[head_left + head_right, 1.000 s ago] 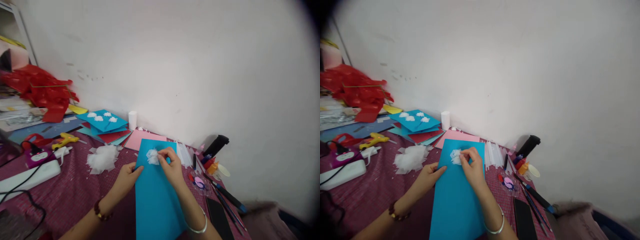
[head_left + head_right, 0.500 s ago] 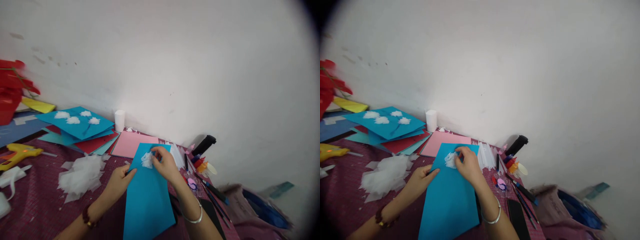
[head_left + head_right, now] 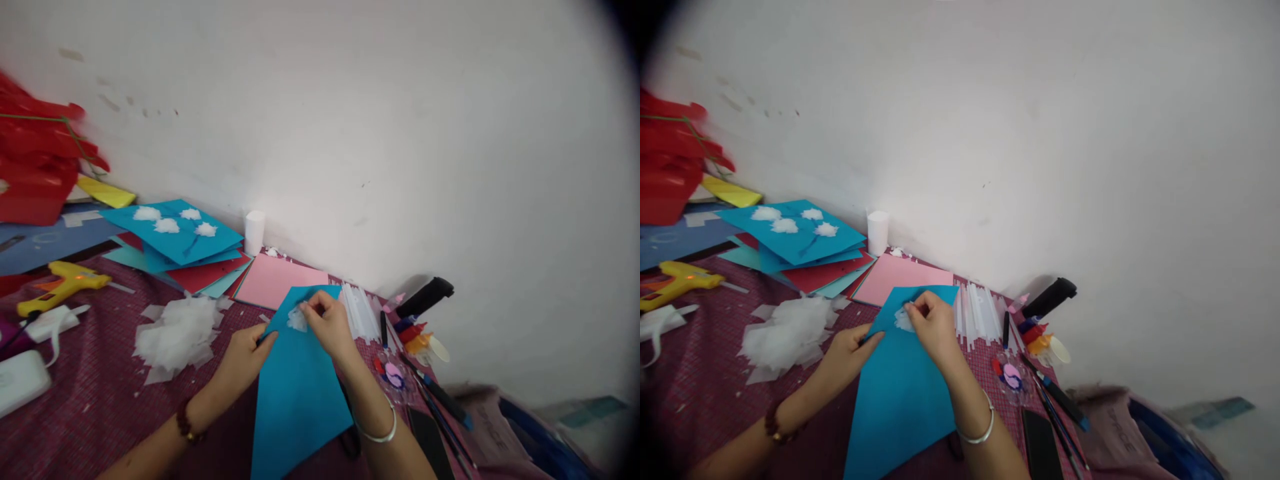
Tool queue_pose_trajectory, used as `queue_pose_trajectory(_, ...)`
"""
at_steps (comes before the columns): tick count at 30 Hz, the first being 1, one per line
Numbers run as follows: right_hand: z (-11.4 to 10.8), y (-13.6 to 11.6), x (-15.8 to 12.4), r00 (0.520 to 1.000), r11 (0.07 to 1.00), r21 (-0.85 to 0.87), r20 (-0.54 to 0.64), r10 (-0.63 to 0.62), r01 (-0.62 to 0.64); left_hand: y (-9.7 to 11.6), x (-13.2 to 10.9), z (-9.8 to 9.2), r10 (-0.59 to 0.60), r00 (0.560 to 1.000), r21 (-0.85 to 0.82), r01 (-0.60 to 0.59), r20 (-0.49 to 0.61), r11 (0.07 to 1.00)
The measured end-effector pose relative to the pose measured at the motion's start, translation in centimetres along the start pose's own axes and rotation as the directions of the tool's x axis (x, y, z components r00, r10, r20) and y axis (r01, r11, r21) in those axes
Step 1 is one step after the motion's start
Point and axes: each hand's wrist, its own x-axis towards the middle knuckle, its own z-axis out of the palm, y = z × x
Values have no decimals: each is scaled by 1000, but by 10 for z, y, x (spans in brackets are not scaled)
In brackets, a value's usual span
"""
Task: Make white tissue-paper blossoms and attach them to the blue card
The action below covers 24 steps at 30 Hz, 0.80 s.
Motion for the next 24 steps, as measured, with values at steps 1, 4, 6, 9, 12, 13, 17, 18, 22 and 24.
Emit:
queue_pose_trajectory(1,0,-2,-2,1000,1000,30,5,1,-1,0,0,1,-34,999,-60,35,21,998)
queue_pose_trajectory(4,0,-7,-8,999,994,110,33,10,-14,-2,1,2,-126,988,-221,142,87,965)
queue_pose_trajectory(6,-2,-9,-13,997,989,149,71,10,-21,-4,2,2,-168,980,-280,191,106,941)
queue_pose_trajectory(9,-4,-6,-18,987,980,197,156,-38,7,-8,2,2,-197,974,-316,224,115,922)
queue_pose_trajectory(12,-5,2,-16,990,981,196,135,-45,18,-11,2,3,-214,970,-319,242,119,917)
queue_pose_trajectory(13,-5,5,-15,994,984,180,107,-35,15,-11,2,3,-216,969,-312,243,117,918)
queue_pose_trajectory(17,1,15,-9,996,996,75,69,-50,45,-11,0,4,-185,977,-275,206,102,939)
queue_pose_trajectory(18,3,16,-8,994,997,37,77,-72,69,-11,0,4,-171,981,-258,190,94,947)
queue_pose_trajectory(22,8,14,-8,985,979,-139,99,-138,151,-13,-2,4,-113,993,-116,114,17,987)
queue_pose_trajectory(24,8,13,-9,984,962,-214,104,-147,167,-14,-2,4,-84,996,-23,83,-20,996)
